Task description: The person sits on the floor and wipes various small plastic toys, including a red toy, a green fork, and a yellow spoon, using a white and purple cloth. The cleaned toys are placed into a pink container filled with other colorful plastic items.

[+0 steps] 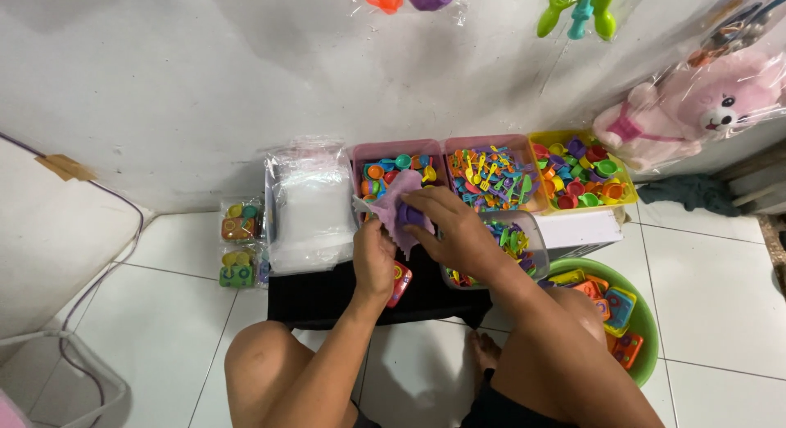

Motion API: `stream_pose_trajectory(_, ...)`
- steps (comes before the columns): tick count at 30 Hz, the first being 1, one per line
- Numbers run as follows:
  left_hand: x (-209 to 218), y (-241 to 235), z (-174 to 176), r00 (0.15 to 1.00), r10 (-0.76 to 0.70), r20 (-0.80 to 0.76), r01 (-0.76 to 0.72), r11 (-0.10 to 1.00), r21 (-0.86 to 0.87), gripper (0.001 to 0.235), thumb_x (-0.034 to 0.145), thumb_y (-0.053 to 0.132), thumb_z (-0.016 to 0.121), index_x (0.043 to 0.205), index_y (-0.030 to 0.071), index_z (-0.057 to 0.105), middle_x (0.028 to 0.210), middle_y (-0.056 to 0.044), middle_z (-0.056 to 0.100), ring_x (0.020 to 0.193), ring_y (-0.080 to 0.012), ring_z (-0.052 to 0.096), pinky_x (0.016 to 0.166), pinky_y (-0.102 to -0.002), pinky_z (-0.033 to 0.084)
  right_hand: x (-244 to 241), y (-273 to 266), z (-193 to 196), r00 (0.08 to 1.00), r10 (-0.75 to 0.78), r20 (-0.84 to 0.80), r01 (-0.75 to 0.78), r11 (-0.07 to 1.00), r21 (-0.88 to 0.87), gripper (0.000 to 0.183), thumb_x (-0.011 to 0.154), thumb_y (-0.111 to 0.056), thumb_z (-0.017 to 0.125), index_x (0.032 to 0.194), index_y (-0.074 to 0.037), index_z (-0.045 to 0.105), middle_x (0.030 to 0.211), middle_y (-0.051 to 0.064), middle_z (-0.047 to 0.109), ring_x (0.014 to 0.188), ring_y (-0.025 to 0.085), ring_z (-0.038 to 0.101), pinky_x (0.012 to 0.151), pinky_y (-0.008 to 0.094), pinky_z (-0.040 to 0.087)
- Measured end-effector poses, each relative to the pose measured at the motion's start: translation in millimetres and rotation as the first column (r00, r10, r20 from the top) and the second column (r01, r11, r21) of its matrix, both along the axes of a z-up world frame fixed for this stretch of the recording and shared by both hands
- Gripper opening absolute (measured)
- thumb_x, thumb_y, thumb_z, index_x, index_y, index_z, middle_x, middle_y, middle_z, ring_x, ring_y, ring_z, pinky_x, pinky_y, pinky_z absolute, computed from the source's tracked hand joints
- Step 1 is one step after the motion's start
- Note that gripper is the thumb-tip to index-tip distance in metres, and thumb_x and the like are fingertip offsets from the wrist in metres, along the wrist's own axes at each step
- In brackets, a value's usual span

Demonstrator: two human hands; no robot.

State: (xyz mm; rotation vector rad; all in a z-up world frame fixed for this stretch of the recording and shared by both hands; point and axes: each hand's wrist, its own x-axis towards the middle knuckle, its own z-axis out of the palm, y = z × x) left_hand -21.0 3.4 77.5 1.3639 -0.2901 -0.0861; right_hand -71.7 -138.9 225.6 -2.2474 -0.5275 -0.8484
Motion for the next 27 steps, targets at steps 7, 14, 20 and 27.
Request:
stream_pose_trajectory(7,-10,4,54,0.998,-0.01,0.057,0.006,0.998,0.066,0.027,0.107,0.023,0.042,0.098,0.003,0.058,0.087,0.0,0.052,0.086,-0.0123,0.057,0.086,-0.03,0.05,4,1,-5,0.993,-0.088,0.078,0.087,0.996,0.013,0.037,0.085,-0.004,0.082,0.121,-0.003,0.072,0.109,0.013,0.07,0.101,0.036,0.072,0.091,0.044,0.059)
stream_pose_trajectory(14,-12,1,111,0.916,-0.046,-0.397,-0.07,0.96,-0.273,0.018,0.092,0.01,0.07,0.075,0.005,0.069,0.068,-0.01,0.07,0.062,-0.0169,0.068,0.066,-0.029,0.056,-6,10,0,0.997,-0.054,-0.047,0.061,0.987,0.152,0.048,0.082,-0.008,0.083,0.128,-0.009,0.07,0.108,0.014,0.073,0.102,0.037,0.073,0.089,0.047,0.058)
stream_pose_trajectory(20,-27,8,160,0.936,-0.083,-0.342,0.014,0.98,-0.2,0.015,0.09,0.011,0.07,0.075,0.009,0.067,0.07,0.005,0.056,0.068,-0.0069,0.055,0.068,-0.023,0.045,-7,3,-9,0.999,-0.036,-0.032,0.042,0.976,0.215,0.047,0.081,-0.011,0.088,0.125,-0.009,0.073,0.108,0.011,0.074,0.104,0.033,0.073,0.088,0.043,0.058)
stream_pose_trajectory(27,-17,5,151,0.893,-0.037,-0.449,-0.125,0.937,-0.326,0.023,0.087,0.006,0.067,0.066,0.006,0.059,0.054,-0.004,0.054,0.047,-0.0118,0.053,0.051,-0.026,0.044,-13,16,6,1.0,-0.006,-0.004,0.007,0.982,0.187,0.05,0.08,-0.015,0.09,0.126,-0.005,0.072,0.112,0.013,0.074,0.107,0.034,0.072,0.09,0.045,0.058)
